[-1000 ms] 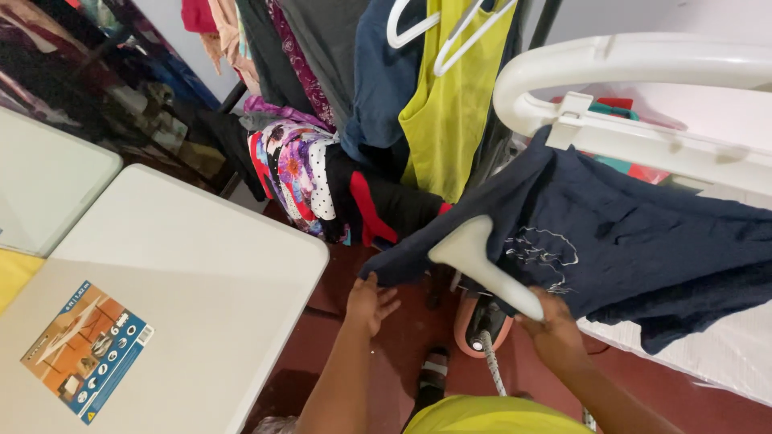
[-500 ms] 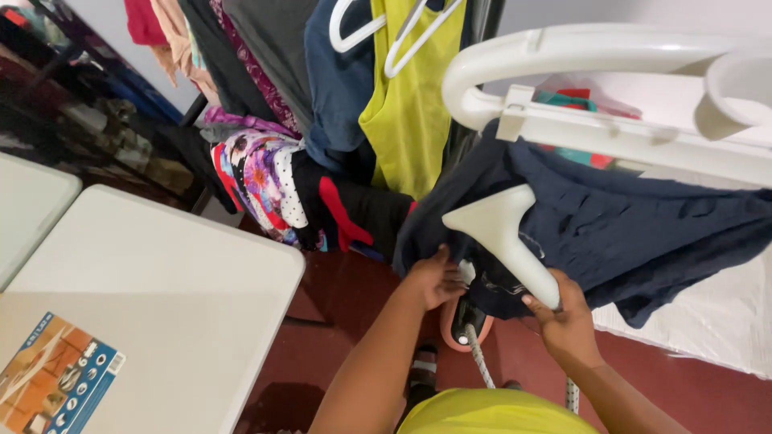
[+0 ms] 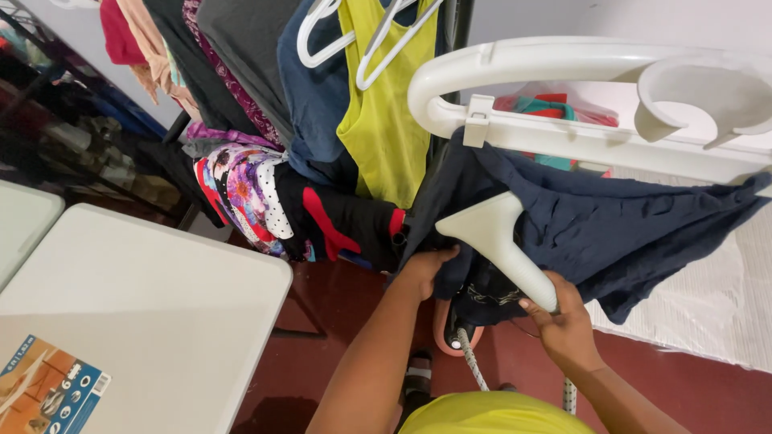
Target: Steaming a yellow tank top and dark blue shorts using a garment steamer on a clothing rack
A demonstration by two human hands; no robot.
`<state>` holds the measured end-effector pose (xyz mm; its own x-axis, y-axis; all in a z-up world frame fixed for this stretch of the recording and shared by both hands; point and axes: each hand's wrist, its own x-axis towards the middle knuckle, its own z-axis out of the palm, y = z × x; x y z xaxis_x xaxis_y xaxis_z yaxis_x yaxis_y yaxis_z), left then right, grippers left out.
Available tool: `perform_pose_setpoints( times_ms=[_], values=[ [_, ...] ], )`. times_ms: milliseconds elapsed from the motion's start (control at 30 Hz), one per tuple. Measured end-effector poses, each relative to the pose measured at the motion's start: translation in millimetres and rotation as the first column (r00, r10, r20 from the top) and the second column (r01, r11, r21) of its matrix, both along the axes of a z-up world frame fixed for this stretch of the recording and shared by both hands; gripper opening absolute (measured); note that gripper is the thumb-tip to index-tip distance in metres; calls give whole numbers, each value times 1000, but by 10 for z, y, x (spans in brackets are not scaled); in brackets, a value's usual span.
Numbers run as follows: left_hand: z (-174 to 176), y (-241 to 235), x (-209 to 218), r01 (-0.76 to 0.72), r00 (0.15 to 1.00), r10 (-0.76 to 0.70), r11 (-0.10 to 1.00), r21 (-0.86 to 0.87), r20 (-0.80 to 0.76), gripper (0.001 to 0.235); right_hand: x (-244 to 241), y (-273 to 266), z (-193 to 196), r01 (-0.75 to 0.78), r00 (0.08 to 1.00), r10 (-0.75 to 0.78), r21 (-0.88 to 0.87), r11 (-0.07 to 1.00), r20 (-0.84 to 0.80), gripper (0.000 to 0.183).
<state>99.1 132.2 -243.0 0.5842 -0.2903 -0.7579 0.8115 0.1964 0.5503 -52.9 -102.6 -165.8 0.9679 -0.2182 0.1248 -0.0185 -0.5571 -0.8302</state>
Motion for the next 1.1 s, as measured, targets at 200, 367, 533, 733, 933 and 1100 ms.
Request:
perform_pose_setpoints(
  times_ms=[200, 367, 533, 733, 933, 1100],
  values=[
    [201, 262, -367, -155, 960, 143, 987, 35, 243, 41, 37, 45, -31, -40, 998, 40, -4, 999, -54, 59],
    [-140, 570, -390, -478, 849, 450, 877, 41, 276, 23, 32, -52, -311, -52, 985, 35, -98, 994, -167, 56],
    [567, 754, -567, -591, 755, 550, 806, 10, 357, 49, -107, -356, -798, -119, 964, 58, -225, 967, -261, 52],
    [-233, 715, -712, -260, 821, -4, 888, 380, 571, 97, -76, -227, -387, -70, 966, 45, -87, 994, -256, 49],
    [5, 744, -844, -236, 904, -29, 798, 555, 427, 41, -4, -120, -295, -60, 989, 54, -39, 997, -138, 58],
    [131, 959, -938, -347, 929, 262, 861, 372, 261, 36, -135, -352, -675, -136, 991, 133, -190, 972, -26, 55]
  ],
)
